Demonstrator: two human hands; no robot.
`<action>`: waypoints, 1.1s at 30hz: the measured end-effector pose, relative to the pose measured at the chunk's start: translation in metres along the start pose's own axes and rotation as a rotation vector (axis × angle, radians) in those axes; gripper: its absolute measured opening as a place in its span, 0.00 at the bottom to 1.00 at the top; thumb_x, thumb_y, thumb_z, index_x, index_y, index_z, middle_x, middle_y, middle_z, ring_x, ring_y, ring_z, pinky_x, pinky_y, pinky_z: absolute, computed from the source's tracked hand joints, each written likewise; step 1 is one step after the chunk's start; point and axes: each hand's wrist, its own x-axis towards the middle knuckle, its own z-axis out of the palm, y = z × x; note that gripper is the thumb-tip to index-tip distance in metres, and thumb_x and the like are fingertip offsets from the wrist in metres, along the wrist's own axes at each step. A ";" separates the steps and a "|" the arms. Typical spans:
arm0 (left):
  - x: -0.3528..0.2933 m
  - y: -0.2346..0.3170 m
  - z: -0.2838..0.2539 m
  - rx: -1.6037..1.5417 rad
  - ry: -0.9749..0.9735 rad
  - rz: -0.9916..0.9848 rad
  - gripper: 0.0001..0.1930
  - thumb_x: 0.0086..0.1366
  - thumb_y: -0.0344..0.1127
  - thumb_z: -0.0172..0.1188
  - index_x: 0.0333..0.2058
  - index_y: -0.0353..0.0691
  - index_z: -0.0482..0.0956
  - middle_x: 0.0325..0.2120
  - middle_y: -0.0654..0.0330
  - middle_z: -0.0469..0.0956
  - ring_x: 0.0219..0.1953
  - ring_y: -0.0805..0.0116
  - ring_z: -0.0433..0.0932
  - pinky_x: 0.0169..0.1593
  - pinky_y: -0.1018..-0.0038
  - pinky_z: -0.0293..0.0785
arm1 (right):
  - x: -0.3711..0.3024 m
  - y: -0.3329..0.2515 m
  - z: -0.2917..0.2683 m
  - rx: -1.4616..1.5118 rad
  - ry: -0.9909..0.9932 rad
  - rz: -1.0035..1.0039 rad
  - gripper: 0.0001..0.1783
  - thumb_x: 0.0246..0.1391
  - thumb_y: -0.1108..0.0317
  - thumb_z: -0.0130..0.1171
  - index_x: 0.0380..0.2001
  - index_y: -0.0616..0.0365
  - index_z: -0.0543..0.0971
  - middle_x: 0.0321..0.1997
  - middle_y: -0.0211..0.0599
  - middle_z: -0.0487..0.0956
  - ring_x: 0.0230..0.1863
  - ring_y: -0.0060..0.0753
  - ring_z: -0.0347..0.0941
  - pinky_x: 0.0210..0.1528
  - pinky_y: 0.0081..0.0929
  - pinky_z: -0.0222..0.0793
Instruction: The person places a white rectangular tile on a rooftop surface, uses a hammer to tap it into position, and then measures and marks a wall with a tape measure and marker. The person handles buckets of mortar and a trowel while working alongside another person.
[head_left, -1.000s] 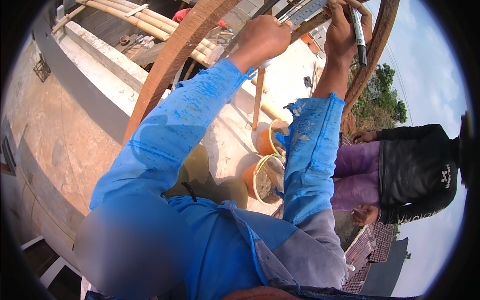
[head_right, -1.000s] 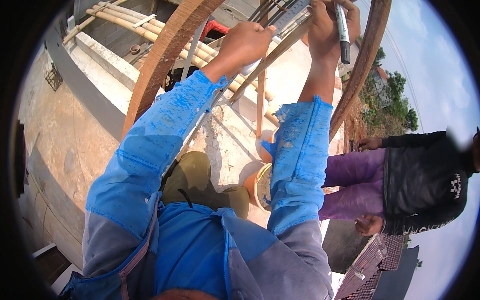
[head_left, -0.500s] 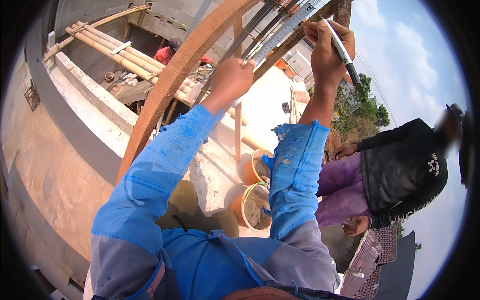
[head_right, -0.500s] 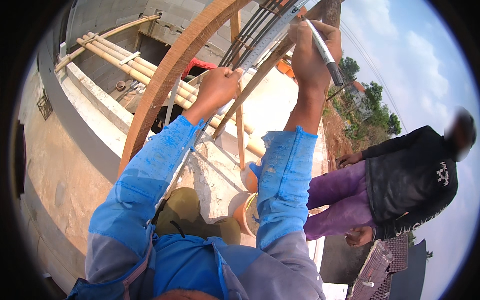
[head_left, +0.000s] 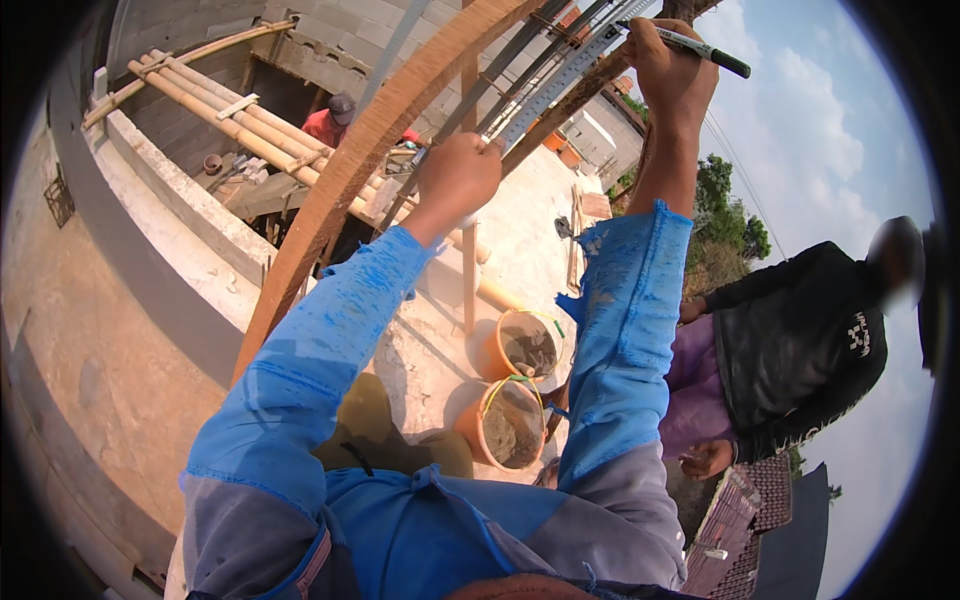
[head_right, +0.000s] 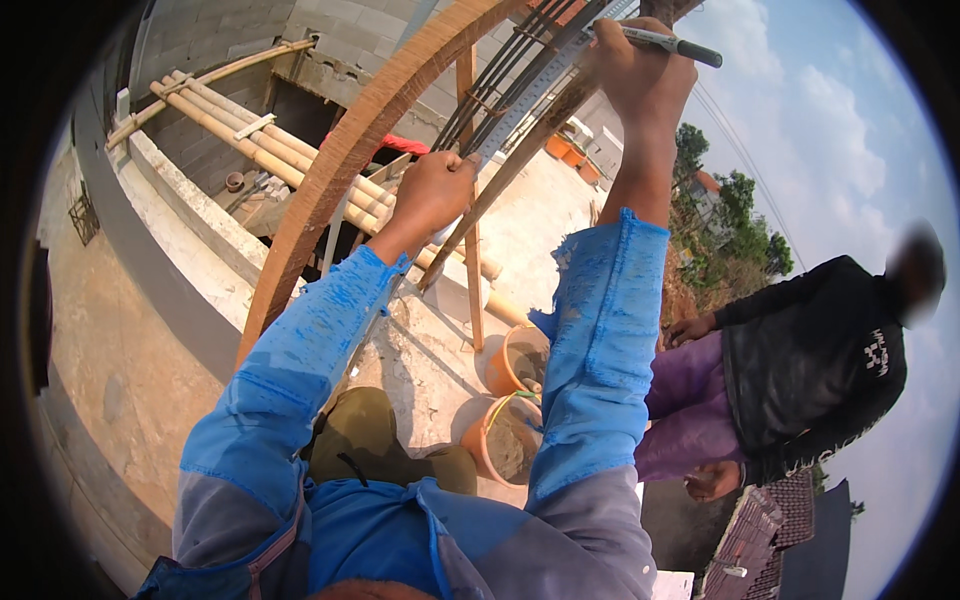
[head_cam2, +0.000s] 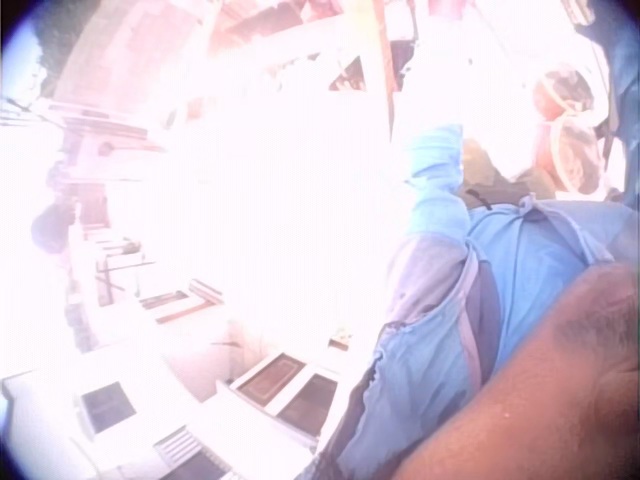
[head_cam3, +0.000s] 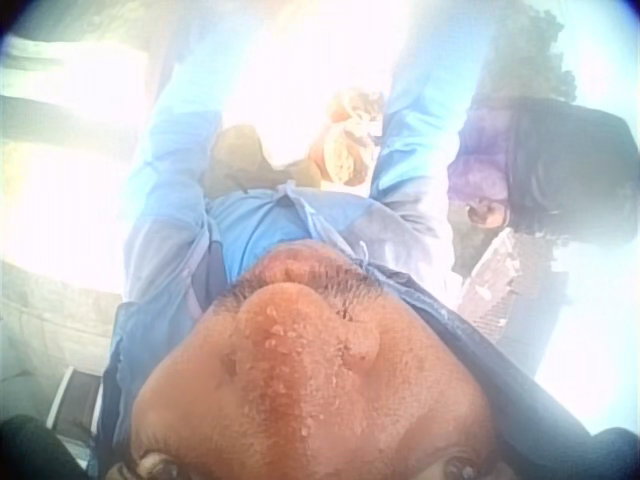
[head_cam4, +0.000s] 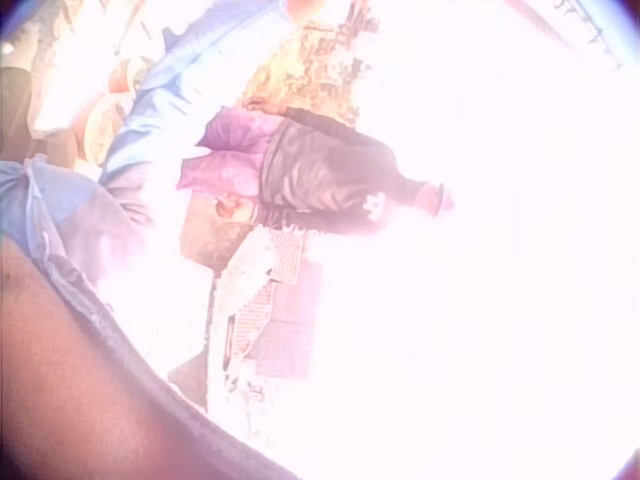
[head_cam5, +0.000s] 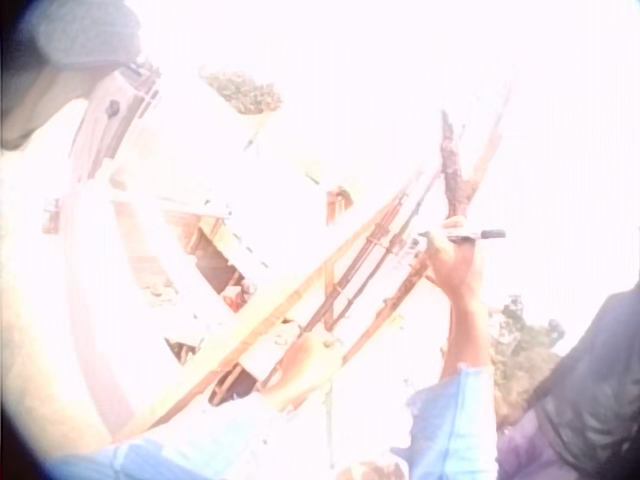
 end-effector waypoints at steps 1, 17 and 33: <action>-0.001 0.000 -0.001 0.002 -0.009 -0.008 0.23 0.75 0.52 0.56 0.32 0.37 0.85 0.31 0.45 0.86 0.39 0.41 0.85 0.45 0.51 0.78 | 0.002 0.001 -0.001 -0.043 -0.024 -0.020 0.20 0.55 0.51 0.67 0.36 0.59 0.89 0.27 0.37 0.89 0.32 0.29 0.88 0.40 0.28 0.83; 0.001 -0.003 -0.002 0.018 0.012 0.001 0.22 0.74 0.52 0.57 0.31 0.38 0.85 0.33 0.45 0.86 0.41 0.40 0.85 0.47 0.51 0.78 | 0.004 -0.018 -0.008 -0.189 -0.137 0.095 0.20 0.56 0.49 0.67 0.36 0.55 0.90 0.26 0.32 0.89 0.30 0.24 0.87 0.38 0.27 0.83; -0.016 -0.018 -0.004 -0.105 0.022 0.170 0.24 0.77 0.53 0.58 0.30 0.36 0.82 0.22 0.53 0.81 0.29 0.55 0.81 0.36 0.57 0.73 | -0.035 -0.028 -0.043 0.352 0.110 0.064 0.14 0.64 0.65 0.67 0.42 0.68 0.84 0.31 0.44 0.87 0.33 0.30 0.86 0.37 0.26 0.81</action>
